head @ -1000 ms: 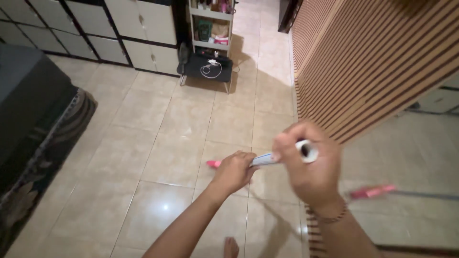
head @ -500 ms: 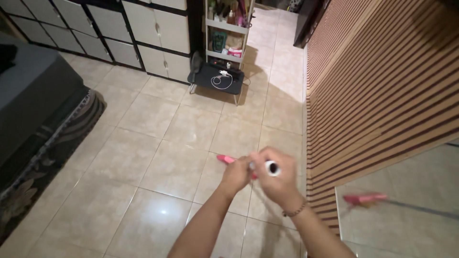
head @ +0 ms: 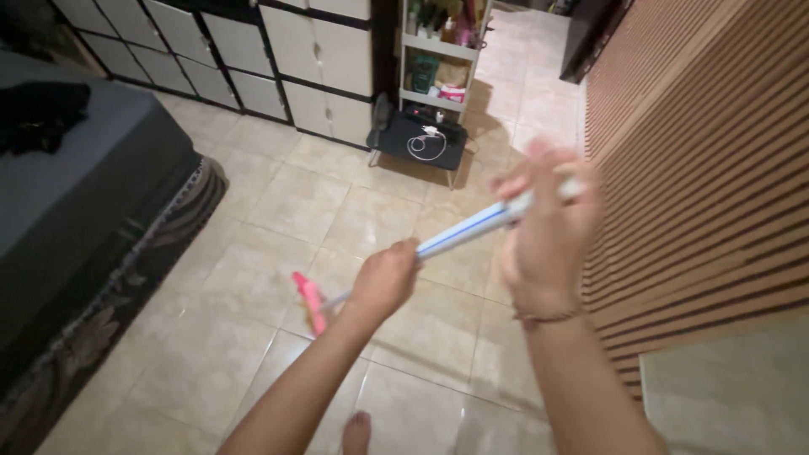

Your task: The person assembles a floor wiper by fitting and twisting the handle pole sections together by hand.

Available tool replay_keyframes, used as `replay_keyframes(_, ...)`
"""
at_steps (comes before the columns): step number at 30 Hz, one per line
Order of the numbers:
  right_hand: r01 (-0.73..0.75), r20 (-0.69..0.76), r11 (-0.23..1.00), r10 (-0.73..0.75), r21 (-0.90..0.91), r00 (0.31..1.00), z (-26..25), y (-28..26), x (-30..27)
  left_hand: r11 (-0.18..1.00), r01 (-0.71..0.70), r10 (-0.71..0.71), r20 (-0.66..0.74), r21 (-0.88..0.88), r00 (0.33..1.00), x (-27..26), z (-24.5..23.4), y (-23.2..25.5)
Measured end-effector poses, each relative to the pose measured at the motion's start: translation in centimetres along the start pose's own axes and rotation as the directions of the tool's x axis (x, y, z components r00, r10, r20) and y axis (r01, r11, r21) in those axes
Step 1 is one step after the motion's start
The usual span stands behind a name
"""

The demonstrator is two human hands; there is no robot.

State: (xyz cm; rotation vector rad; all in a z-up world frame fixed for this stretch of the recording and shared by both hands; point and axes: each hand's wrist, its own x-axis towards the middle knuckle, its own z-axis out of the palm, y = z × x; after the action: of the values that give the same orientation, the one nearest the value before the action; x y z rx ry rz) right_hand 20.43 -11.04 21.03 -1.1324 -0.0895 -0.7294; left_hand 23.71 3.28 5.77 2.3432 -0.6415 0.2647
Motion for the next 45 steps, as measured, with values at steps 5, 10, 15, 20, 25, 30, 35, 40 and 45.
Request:
replay_keyframes(5, -0.211, 0.115, 0.924, 0.259, -0.320, 0.959, 2.0, 7.9, -3.3, 0.969, 0.188, -0.220, 0.216, 0.157, 0.951, -1.7, 2.2, -10.4)
replay_keyframes(10, -0.093, 0.212, 0.910, 0.192, -0.403, 0.958, 3.6, 6.8, -0.6, 0.988, 0.153, -0.146, 0.170, -0.027, 0.975, 0.6, 2.3, -10.4)
replay_keyframes(15, 0.201, 0.367, 0.748, 0.061, -0.633, 0.928, 6.2, 6.6, -0.5, 0.950, 0.074, -0.047, 0.094, -0.304, 0.994, 4.5, 3.8, -9.5)
replay_keyframes(20, 0.290, 0.494, 0.740, 0.065, -0.606, 0.867, 8.5, 8.7, -1.6, 0.842, -0.097, 0.103, -0.017, -0.531, 0.994, 6.1, 3.5, -10.2)
replay_keyframes(25, 0.154, 0.376, 0.806, 0.091, -0.572, 0.922, 7.9, 3.7, 0.6, 0.970, -0.073, 0.119, 0.190, -0.232, 0.975, 6.6, -1.9, -7.7)
replay_keyframes(30, -0.082, 0.207, 0.946, 0.152, -0.313, 0.966, 8.8, 4.7, 0.9, 0.979, -0.158, 0.189, 0.296, -0.127, 0.936, 5.1, -5.8, -9.5)
replay_keyframes(35, -0.133, 0.163, 0.926, 0.201, -0.353, 0.966, 9.5, 8.7, -0.1, 0.996, -0.078, 0.086, 0.360, -0.036, 0.929, 3.2, -5.0, -13.2)
replay_keyframes(40, -0.008, 0.243, 0.895, 0.130, -0.445, 0.961, 8.9, 6.5, 0.5, 0.981, -0.117, 0.158, 0.290, -0.154, 0.944, 5.1, -2.4, -12.2)
replay_keyframes(45, 0.238, 0.494, 0.821, 0.061, -0.520, 0.867, 11.7, 10.9, -2.0, 0.840, 0.058, 0.037, 0.162, -0.539, 0.986, 5.8, 0.4, -12.7)
